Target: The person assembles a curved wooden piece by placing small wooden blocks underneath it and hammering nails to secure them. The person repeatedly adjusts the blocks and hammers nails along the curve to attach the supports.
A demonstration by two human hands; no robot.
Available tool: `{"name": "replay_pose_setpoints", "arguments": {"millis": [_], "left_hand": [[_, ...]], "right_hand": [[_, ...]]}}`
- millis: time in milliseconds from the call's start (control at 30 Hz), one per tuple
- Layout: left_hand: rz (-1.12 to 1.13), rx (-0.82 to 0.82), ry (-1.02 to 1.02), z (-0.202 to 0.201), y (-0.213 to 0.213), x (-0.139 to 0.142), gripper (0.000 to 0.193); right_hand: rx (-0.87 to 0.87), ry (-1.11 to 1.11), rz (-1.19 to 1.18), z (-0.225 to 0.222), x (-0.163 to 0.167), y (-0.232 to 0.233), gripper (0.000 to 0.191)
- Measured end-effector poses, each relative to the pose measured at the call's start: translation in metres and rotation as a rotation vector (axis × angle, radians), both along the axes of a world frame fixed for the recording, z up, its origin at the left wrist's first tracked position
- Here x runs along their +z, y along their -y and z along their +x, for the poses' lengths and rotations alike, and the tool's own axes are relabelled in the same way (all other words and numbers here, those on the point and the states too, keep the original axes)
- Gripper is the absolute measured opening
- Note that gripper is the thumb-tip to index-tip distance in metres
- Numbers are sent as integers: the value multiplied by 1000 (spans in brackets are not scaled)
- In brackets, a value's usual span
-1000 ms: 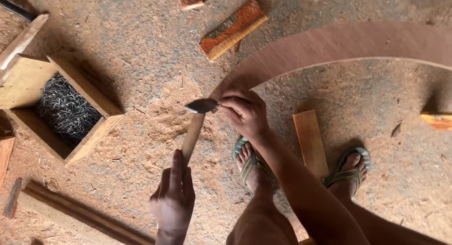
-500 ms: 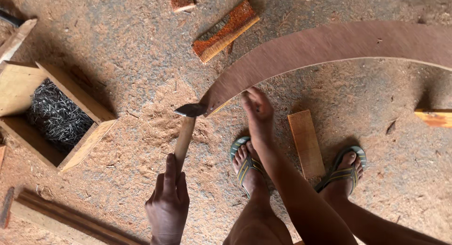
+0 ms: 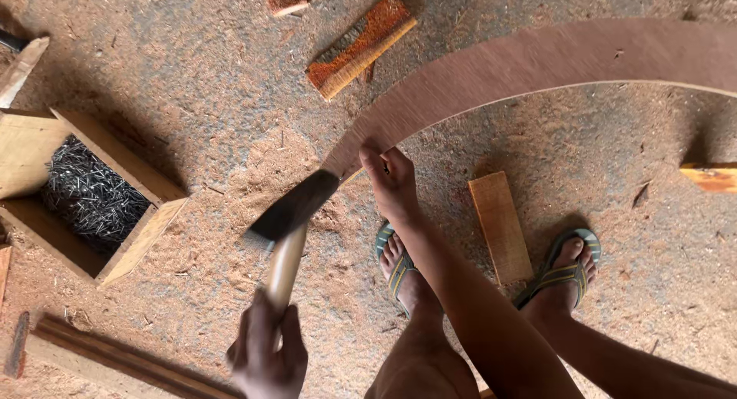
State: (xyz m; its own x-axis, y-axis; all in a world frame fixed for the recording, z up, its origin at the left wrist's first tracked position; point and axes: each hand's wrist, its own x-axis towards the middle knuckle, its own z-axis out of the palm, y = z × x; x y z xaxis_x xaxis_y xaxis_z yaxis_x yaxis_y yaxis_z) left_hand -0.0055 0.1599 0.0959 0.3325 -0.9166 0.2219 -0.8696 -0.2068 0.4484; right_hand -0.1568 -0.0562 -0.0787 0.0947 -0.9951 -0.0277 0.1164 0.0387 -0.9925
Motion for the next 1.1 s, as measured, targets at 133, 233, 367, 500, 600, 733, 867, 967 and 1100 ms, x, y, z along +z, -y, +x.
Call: {"name": "replay_pose_setpoints", "arguments": {"millis": [133,233,367,500,600,733,867,967,1100], "left_hand": [[34,-17,60,-5,1,17,32],[61,-92,109,0,22,24,25],[277,-91,191,6,33,23,51],[-34,-75,-24,8,8,17,33],[-73,-64,-48,11,6,13,19],[476,-91,135,11,41,11,51],[8,-91,179,16,32,35,42],[-121,-25,71,11,9,34,36],[4,-103,-23,12,18,12,35]], "right_hand": [[2,0,64,1,-5,0,27],[-17,45,67,4,-6,2,23],[-49,153,157,7,-8,2,19],[-51,87,111,6,-12,-1,22],[-39,100,120,3,-8,-2,22],[-33,-10,152,4,4,4,24],[-91,-1,14,2,11,2,29],[-3,-29,107,0,9,0,36],[27,-55,147,-2,7,2,37]]}}
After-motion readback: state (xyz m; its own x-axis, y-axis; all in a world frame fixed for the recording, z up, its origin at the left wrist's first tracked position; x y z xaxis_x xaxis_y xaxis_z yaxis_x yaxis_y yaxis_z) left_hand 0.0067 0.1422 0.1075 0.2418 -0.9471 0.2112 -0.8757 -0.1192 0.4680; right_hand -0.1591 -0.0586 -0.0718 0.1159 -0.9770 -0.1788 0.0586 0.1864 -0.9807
